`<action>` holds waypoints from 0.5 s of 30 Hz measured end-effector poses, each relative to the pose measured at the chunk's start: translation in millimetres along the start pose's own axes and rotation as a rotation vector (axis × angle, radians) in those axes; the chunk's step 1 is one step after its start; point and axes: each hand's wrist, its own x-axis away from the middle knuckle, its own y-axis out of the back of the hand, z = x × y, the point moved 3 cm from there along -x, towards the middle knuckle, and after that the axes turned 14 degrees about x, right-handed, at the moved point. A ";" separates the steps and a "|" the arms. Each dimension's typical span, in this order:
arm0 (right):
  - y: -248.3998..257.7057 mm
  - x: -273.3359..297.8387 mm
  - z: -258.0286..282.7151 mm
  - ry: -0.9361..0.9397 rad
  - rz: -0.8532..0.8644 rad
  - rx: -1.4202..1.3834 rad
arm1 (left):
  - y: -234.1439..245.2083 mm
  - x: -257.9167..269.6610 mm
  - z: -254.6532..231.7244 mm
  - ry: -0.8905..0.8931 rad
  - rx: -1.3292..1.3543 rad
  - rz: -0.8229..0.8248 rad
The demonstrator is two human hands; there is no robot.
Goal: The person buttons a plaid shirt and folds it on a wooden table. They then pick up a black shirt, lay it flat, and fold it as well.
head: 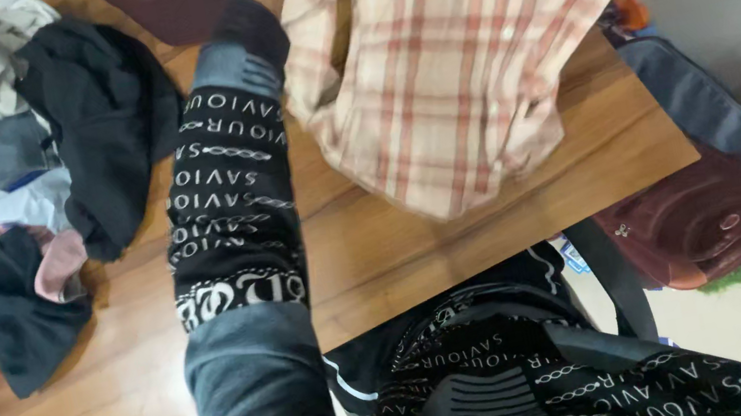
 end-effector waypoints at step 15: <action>-5.2 71.9 63.6 -0.010 -0.138 0.070 | 19.3 4.6 56.7 -0.224 0.252 -0.412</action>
